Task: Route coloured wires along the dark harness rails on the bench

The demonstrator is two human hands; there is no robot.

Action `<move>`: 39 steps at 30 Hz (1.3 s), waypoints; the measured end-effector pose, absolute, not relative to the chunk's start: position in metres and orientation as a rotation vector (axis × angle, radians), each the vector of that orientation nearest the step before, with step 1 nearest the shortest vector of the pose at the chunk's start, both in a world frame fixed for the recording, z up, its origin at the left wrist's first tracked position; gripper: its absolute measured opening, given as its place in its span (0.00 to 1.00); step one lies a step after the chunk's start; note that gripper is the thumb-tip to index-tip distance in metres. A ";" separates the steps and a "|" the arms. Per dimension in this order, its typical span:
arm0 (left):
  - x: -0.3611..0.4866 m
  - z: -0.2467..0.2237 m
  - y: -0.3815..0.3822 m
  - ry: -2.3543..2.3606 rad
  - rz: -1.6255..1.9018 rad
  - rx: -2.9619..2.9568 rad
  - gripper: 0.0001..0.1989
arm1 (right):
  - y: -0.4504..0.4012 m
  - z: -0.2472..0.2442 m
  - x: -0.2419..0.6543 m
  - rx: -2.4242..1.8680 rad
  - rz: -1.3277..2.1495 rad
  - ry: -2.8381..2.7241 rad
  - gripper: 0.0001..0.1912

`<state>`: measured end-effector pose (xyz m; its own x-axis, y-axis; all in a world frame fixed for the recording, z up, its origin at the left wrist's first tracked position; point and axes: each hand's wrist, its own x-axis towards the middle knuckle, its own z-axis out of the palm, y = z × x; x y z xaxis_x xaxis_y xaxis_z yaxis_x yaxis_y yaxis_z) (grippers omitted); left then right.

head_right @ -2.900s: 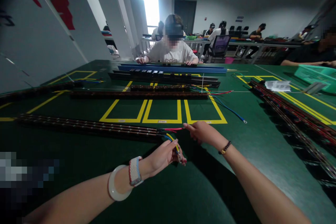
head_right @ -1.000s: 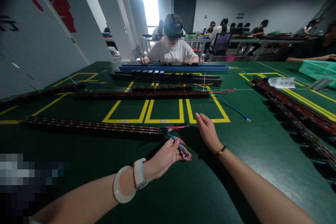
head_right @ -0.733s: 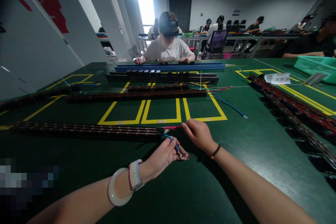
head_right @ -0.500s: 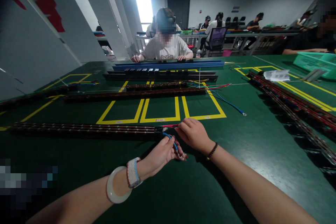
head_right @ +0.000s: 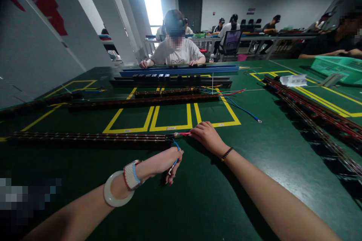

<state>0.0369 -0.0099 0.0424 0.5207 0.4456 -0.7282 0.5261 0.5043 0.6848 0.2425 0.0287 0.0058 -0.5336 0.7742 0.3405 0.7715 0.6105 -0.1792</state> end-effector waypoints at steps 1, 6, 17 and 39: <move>0.035 0.042 -0.009 1.094 -0.088 1.121 0.17 | 0.029 0.006 0.242 -1.232 0.009 -2.455 0.15; 0.023 0.037 -0.002 1.074 -0.120 1.243 0.17 | 0.029 0.006 0.242 -1.234 0.024 -2.458 0.14; 0.030 0.023 0.000 0.756 0.018 0.974 0.17 | 0.034 0.002 0.245 -1.257 0.235 -2.379 0.16; 0.043 0.019 -0.009 0.355 0.609 0.172 0.31 | 0.034 0.008 0.246 -1.366 0.858 -2.143 0.18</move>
<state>0.0428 -0.0086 0.0188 0.7620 0.5866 -0.2743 -0.5281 0.8081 0.2610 0.2459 0.0340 0.0081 -0.4045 0.9134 0.0451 0.6302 0.3141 -0.7101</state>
